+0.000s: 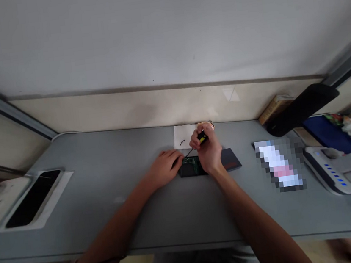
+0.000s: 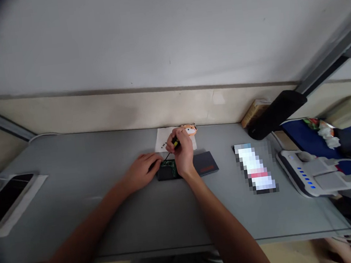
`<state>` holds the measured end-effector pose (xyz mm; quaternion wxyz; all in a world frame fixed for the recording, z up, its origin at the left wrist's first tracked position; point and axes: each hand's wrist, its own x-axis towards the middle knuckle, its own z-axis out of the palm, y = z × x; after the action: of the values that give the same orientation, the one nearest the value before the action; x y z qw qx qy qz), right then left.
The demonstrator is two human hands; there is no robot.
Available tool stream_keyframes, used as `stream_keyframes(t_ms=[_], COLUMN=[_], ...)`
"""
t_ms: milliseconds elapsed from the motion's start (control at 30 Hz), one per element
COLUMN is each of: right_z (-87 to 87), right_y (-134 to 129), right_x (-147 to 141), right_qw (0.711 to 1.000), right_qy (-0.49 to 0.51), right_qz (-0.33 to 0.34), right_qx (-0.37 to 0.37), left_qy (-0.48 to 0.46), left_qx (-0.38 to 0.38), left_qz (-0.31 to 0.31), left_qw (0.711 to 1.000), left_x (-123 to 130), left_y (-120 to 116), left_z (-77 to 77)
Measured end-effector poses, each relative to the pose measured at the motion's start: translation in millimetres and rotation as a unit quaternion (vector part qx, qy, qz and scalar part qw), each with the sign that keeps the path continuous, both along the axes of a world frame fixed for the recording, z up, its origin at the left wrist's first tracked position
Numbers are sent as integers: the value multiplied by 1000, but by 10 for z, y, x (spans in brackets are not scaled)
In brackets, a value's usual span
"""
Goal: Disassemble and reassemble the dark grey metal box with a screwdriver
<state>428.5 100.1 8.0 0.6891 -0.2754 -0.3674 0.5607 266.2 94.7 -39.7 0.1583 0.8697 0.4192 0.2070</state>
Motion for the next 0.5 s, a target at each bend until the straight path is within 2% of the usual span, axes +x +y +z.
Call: stream_keyframes(t_ms=[200,500], right_z=[6,-7], right_y=[14,19], right_x=[30,22], right_qw=[1000,1000], right_qy=[-13,19], right_qz=[-1,-3], right_qx=[-2,2], left_qy=[-3,-19], left_qx=[3,-21], left_qz=[16,33], left_qw=[1000,999], left_x=[16,50], left_y=[4,9], left_z=[-14,-22])
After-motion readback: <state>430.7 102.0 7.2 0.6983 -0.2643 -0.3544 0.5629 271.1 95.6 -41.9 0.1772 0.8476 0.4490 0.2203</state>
